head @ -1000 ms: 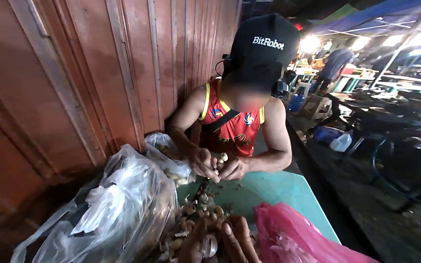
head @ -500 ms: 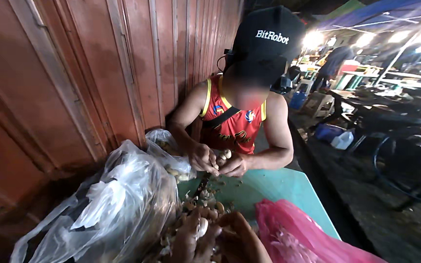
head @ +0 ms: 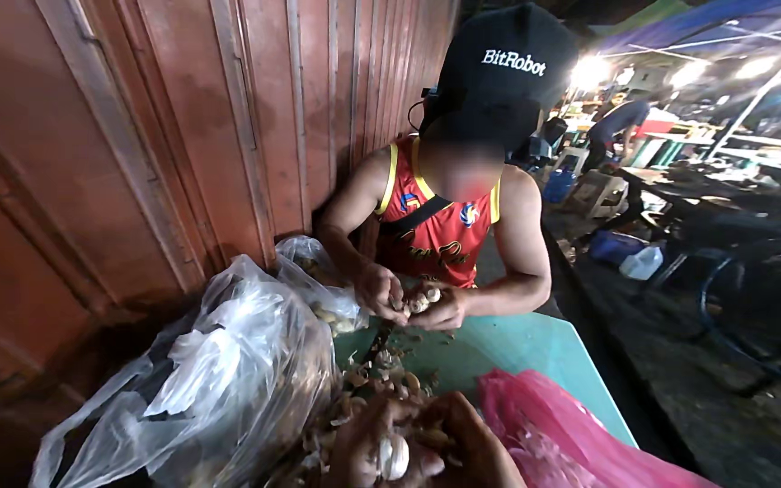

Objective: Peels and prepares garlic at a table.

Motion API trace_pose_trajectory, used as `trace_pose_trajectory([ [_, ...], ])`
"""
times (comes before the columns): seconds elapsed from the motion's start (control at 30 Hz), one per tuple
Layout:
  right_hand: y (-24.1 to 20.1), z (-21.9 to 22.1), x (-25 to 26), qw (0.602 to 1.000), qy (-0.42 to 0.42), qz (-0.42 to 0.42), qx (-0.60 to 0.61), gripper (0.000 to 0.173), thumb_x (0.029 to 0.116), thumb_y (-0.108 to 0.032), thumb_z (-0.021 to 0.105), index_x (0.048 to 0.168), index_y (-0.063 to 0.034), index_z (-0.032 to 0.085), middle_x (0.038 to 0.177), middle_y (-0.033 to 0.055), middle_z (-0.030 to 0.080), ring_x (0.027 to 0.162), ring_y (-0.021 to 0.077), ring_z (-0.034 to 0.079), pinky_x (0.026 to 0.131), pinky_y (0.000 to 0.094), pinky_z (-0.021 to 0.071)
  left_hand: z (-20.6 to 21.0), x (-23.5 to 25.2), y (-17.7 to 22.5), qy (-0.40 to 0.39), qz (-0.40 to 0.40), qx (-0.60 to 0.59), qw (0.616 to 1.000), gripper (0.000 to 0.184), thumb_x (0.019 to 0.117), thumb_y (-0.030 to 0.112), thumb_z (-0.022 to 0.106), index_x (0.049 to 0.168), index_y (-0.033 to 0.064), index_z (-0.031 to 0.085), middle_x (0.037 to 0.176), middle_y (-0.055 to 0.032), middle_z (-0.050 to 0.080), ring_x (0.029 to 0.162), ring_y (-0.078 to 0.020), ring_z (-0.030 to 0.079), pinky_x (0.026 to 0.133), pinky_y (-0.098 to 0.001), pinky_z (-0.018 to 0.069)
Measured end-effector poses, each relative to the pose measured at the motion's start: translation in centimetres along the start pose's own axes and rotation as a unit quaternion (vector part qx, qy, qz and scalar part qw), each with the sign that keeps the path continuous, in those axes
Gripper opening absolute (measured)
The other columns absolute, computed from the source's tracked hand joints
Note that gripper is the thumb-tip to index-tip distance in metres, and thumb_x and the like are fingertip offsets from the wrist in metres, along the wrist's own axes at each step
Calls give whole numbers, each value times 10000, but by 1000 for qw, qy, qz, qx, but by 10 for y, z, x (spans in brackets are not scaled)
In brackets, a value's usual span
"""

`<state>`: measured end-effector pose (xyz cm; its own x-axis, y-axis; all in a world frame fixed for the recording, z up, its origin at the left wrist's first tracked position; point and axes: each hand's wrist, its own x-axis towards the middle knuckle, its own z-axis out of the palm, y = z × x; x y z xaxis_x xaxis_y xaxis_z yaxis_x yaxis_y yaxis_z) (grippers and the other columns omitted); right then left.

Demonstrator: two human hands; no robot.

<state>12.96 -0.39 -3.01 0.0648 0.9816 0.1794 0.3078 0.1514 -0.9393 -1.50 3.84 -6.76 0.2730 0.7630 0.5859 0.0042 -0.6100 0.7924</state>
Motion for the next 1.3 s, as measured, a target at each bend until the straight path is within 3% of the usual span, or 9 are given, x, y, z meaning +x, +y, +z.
trace_pose_trajectory([
  [0.2, -3, -5, 1, 999, -13, 27, -11, 305, 849, 4, 711, 1118, 62, 580, 873, 92, 654, 717, 135, 642, 671, 330, 569, 3, -1, -2, 27, -8, 8, 1000, 134, 890, -40, 654, 1001, -110, 680, 950, -155, 723, 917, -56, 680, 872, -182, 539],
  [0.37, 3, -6, 2, 999, -33, 23, 35, 372, 822, -9, 749, 1135, 58, 561, 914, 79, 637, 733, 106, 622, 676, 301, 557, 3, -1, 2, 32, -27, 22, 999, 116, 923, -17, 626, 967, -120, 657, 898, -153, 703, 865, -47, 663, 832, -172, 532],
  [0.47, 5, -10, 2, 996, -61, 30, 65, 432, 793, 29, 755, 1162, 44, 530, 950, 66, 633, 774, 105, 643, 706, 299, 576, 0, -2, 1, 22, -76, 23, 997, 165, 921, -34, 574, 1034, -118, 660, 939, -146, 703, 876, -80, 672, 832, -230, 556],
  [0.73, -2, -9, 2, 993, -70, 63, 75, 334, 901, 28, 650, 1202, 67, 509, 992, 96, 631, 752, 133, 672, 659, 329, 606, 2, -2, 1, 6, -68, 67, 995, 206, 958, 6, 561, 1071, -137, 656, 975, -197, 701, 939, -167, 682, 895, -293, 548],
  [0.87, 0, -8, 1, 989, -75, 19, 126, 326, 867, 38, 702, 1147, 38, 535, 1009, 37, 652, 841, 81, 673, 752, 297, 602, 2, -1, 10, -2, -75, 88, 993, 197, 903, -58, 545, 1045, -142, 653, 965, -223, 702, 914, -225, 699, 859, -346, 564],
  [0.97, 2, -8, 1, 990, -67, 2, 125, 278, 870, 12, 717, 1100, 19, 560, 976, 22, 662, 839, 73, 667, 752, 290, 593, 2, -2, 8, 0, -69, 54, 996, 182, 895, -63, 548, 1036, -138, 634, 936, -184, 696, 888, -152, 688, 841, -292, 561],
  [1.1, 5, -10, 2, 988, -71, -18, 136, 255, 895, -74, 741, 1073, -31, 564, 973, -36, 639, 855, 24, 640, 769, 250, 573, 3, -1, 7, 15, -90, -43, 995, 211, 1020, 70, 512, 1031, -114, 614, 895, -76, 668, 834, -1, 633, 808, -189, 538],
  [1.23, 11, -12, 3, 976, -106, -21, 188, 254, 910, -114, 738, 1088, -83, 559, 937, -83, 661, 832, 15, 647, 749, 257, 568, 4, -1, 8, 11, -121, -134, 984, 204, 1037, 131, 538, 1067, -62, 599, 901, 32, 664, 838, 51, 615, 818, -188, 540],
  [1.3, 13, -12, 3, 977, -116, -31, 175, 213, 939, -152, 714, 1081, -83, 572, 941, -101, 643, 833, -19, 625, 755, 223, 549, 2, -3, 10, -2, -142, -125, 982, 229, 1028, 103, 526, 1107, -104, 583, 932, 1, 664, 871, 45, 619, 847, -193, 536],
])
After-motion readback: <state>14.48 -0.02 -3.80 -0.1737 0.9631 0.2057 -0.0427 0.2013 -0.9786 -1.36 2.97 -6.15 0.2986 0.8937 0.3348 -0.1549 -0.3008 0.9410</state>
